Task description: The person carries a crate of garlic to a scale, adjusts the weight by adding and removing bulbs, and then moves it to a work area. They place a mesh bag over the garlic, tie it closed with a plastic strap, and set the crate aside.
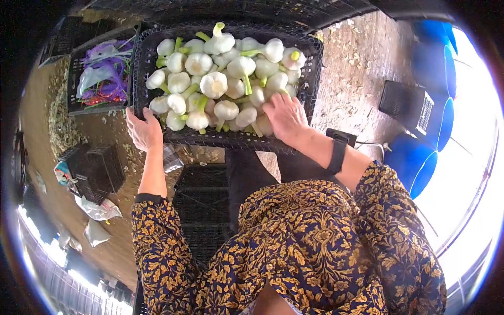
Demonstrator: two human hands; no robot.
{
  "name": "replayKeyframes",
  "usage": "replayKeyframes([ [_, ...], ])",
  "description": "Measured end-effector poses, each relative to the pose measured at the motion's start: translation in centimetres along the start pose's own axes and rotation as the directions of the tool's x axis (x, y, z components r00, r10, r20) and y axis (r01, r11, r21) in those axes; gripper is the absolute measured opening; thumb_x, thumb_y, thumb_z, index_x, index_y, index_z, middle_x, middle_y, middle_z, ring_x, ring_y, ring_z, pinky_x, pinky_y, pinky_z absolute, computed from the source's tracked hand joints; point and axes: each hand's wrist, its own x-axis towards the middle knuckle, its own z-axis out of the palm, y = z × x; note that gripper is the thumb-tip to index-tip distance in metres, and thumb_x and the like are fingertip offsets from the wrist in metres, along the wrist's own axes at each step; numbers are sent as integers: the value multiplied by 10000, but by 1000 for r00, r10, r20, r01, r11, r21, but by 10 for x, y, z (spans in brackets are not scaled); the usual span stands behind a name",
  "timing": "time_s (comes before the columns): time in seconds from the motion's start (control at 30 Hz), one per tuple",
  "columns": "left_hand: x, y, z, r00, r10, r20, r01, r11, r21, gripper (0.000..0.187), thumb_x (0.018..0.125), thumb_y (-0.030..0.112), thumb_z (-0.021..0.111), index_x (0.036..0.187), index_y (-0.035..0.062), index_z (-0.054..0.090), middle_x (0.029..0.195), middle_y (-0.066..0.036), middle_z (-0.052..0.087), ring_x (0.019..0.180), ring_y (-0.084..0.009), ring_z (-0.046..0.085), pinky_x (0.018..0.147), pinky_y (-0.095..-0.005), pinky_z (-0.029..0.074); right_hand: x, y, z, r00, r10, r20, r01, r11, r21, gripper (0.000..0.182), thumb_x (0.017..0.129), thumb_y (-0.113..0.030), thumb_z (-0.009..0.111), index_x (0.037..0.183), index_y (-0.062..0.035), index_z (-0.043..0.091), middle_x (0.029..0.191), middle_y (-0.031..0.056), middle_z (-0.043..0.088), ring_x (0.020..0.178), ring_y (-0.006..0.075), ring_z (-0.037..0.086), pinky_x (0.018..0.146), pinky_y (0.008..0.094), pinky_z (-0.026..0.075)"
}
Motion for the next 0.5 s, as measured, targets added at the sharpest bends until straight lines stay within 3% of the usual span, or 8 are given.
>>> replayKeyframes([
  [0.07, -4, -13, 13, 886, 305, -349, -164, 910, 381, 563, 872, 399, 507, 1321, 74, 408, 1233, -164, 536, 1134, -337, 496, 920, -411, 403, -4, 5, 9, 1000, -1, -8, 1, 1000, 17, 237, 678, -108, 628, 909, -78, 590, 919, 111, 517, 896, 294, 538, 752, 404, 443],
  [0.1, -11, -2, -1, 881, 312, -355, -169, 909, 382, 563, 872, 399, 507, 1321, 74, 408, 1233, -164, 536, 1134, -337, 496, 920, -411, 403, -4, 8, 12, 1000, -11, -8, 12, 999, 31, 219, 684, -112, 629, 898, -74, 597, 904, 121, 535, 870, 310, 559, 740, 414, 455],
  [0.17, -42, 30, -42, 805, 563, -184, -479, 802, 356, 587, 827, 345, 587, 1305, 50, 416, 1238, -193, 519, 1095, -369, 516, 924, -414, 407, 0, 14, 4, 998, 36, 54, -40, 996, 82, 205, 693, -124, 632, 888, -70, 599, 873, 130, 562, 838, 326, 578, 725, 426, 462],
  [0.23, -73, 47, -42, 625, 776, -87, -755, 572, -322, 538, 801, 224, 619, 1287, 86, 434, 1274, -178, 489, 1027, -369, 557, 870, -425, 458, -1, 21, 2, 989, 84, 123, -100, 987, 128, 193, 702, -135, 635, 879, -66, 601, 842, 140, 590, 805, 343, 596, 710, 439, 469],
  [0.27, -94, 64, -47, 618, 750, 236, -624, 650, -434, 503, 794, 173, 611, 1266, 111, 450, 1275, -152, 492, 998, -350, 574, 828, -426, 480, 0, 26, 3, 983, 75, 167, -109, 972, 207, 199, 702, -140, 651, 881, -71, 599, 808, 139, 593, 788, 340, 596, 689, 436, 466],
  [0.3, -113, 80, -51, 515, 672, 533, -467, 741, -483, 478, 788, 122, 603, 1245, 136, 466, 1276, -127, 495, 969, -331, 591, 786, -428, 503, 0, 30, 4, 976, 60, 209, -120, 951, 284, 207, 702, -145, 668, 884, -76, 597, 775, 138, 596, 771, 338, 596, 669, 434, 463],
  [0.37, -137, 88, -26, 388, 821, 418, -700, 558, -446, 430, 809, 92, 555, 1224, 173, 476, 1219, -82, 538, 901, -296, 619, 739, -432, 516, -5, 33, 2, 989, 27, 145, -77, 932, 353, 184, 721, -163, 664, 861, -70, 588, 745, 140, 602, 752, 329, 597, 652, 428, 462],
  [0.5, -140, 105, 0, 476, 741, 474, -742, 628, -237, 414, 818, 91, 531, 1219, 169, 469, 1170, -62, 561, 866, -292, 630, 733, -438, 511, -24, 32, -16, 995, 20, 96, -61, 888, 456, 161, 750, -179, 645, 826, -64, 562, 775, 122, 612, 781, 328, 604, 683, 432, 463],
])
